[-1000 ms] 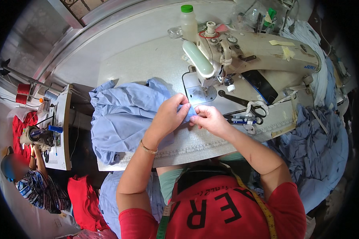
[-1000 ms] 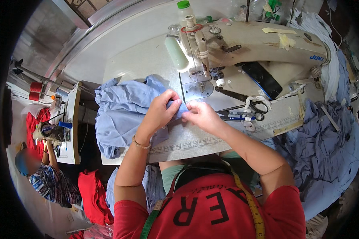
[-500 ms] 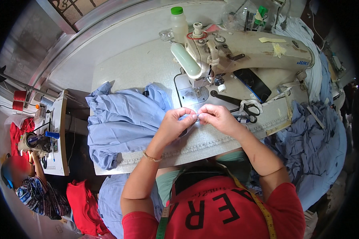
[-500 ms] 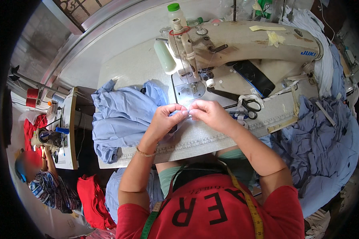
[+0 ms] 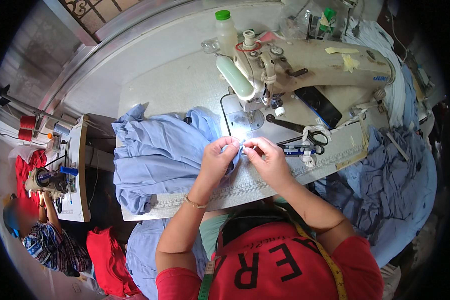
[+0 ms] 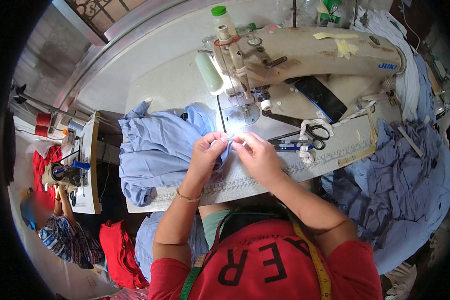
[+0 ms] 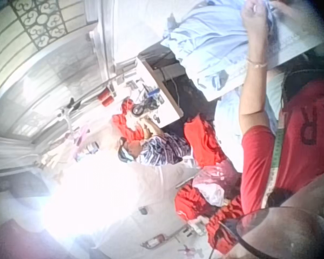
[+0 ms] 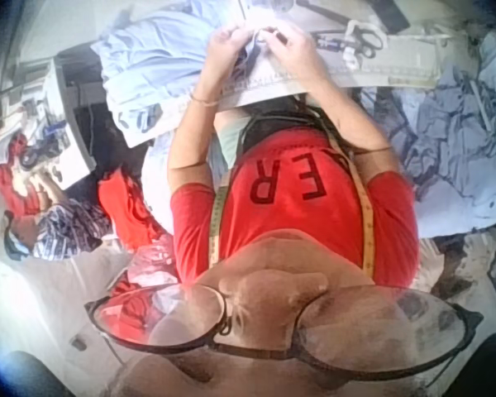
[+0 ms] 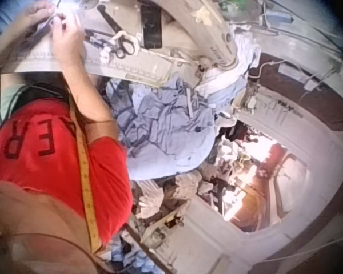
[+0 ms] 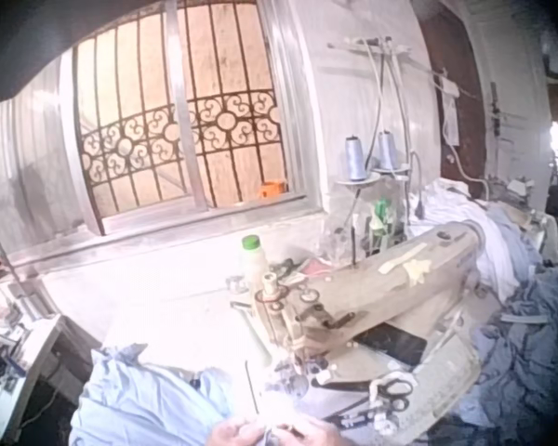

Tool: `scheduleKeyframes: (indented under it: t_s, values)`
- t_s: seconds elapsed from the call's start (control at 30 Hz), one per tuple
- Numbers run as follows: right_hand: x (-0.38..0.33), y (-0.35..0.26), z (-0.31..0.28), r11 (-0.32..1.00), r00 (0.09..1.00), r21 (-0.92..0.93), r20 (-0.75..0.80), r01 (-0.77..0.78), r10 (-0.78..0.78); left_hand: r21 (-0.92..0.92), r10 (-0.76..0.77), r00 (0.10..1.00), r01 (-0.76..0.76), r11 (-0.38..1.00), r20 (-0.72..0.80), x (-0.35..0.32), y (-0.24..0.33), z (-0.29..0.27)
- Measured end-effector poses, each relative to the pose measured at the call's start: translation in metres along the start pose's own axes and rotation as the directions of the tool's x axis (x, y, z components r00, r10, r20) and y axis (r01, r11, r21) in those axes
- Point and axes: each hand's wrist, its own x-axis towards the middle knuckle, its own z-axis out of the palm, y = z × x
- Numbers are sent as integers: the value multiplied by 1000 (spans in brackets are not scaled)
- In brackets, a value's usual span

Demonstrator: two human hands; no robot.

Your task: The person sews a blue shirt using a sewing machine, then uses snips to trim thread and finally folds the shirt.

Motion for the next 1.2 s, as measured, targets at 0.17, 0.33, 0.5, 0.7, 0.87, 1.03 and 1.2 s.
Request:
scheduleKeyframes:
  t_s: [0.17,0.33,0.5,0.7,0.87,1.03,1.2]
  values:
    - [-4,7,11,975,983,132,-19,-180,184,111,132,991,-127,986,-36,-6,1,7]
    - [-5,19,14,884,964,387,54,-261,261,156,175,984,-167,974,-40,-9,1,10]
    - [-1,16,6,765,936,540,197,-351,291,270,214,977,-211,939,20,-14,6,9]
    - [-3,21,10,525,901,732,344,-434,264,710,347,933,-309,633,97,-29,34,-8]
    - [4,5,-2,184,877,862,440,-472,193,930,412,839,-361,-66,355,-31,46,-61]
    - [20,-2,-48,194,875,853,465,-484,137,911,712,568,-255,-324,412,-65,92,-31]
    - [22,21,-39,825,906,419,349,-380,240,941,541,771,-243,-237,335,-44,46,-48]
